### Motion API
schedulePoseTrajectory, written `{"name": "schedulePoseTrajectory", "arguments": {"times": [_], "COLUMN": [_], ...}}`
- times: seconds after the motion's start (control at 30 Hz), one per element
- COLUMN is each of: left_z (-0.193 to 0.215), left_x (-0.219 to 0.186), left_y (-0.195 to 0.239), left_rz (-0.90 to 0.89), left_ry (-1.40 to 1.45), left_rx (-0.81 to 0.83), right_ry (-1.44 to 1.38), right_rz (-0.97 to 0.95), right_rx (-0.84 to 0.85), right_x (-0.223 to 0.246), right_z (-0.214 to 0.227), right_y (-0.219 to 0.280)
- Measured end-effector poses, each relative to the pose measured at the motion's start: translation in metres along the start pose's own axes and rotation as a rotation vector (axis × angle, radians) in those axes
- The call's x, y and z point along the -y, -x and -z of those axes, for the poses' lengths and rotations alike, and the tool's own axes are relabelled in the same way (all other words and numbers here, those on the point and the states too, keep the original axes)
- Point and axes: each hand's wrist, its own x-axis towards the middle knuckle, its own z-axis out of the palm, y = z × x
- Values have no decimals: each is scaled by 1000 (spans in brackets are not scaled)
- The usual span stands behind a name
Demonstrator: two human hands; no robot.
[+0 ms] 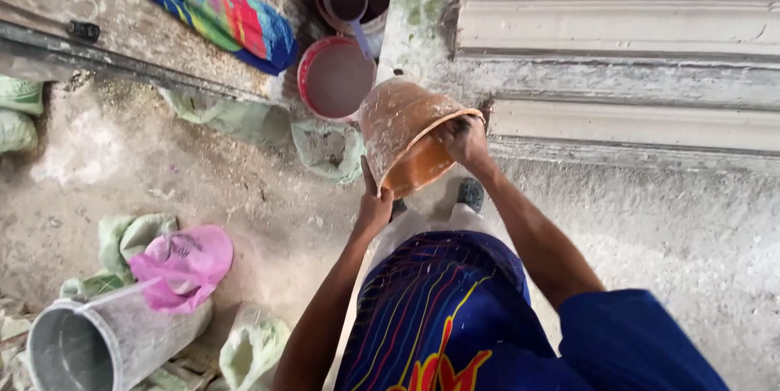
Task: Mixing a plaster-like substance in a bucket and applying it to decorative moldings using a spatula and brush.
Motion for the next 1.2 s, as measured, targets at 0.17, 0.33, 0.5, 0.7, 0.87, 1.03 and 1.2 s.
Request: {"name": "schedulePoseTrajectory", "arguments": {"times": [0.17, 0.33, 0.5, 0.7, 0.87, 1.03, 1.2], "left_z": [-6, 3, -8, 7, -14, 10, -5], "left_x": [-14, -5, -13, -27, 5, -83, -46], "left_y": [-6, 6, 1, 7, -22, 4, -20], "left_rz": [56, 103, 112, 120, 85, 29, 11], "left_ry": [37, 5, 86, 48, 56, -92, -22], "left_rx": [-3, 13, 10, 32, 25, 22, 59], "right_ry": [-1424, -362, -773, -671, -592, -556, -527], "right_rz": [-821, 356, -205, -468, 75, 48, -394], "right_rx": [177, -275, -256, -419, -498, -242, -289], "right_x": [156, 59, 115, 42, 93, 105, 74], "right_z": [126, 78, 114, 39, 148, 131, 162], "right_y": [30, 13, 43, 52, 76, 114, 107]}}
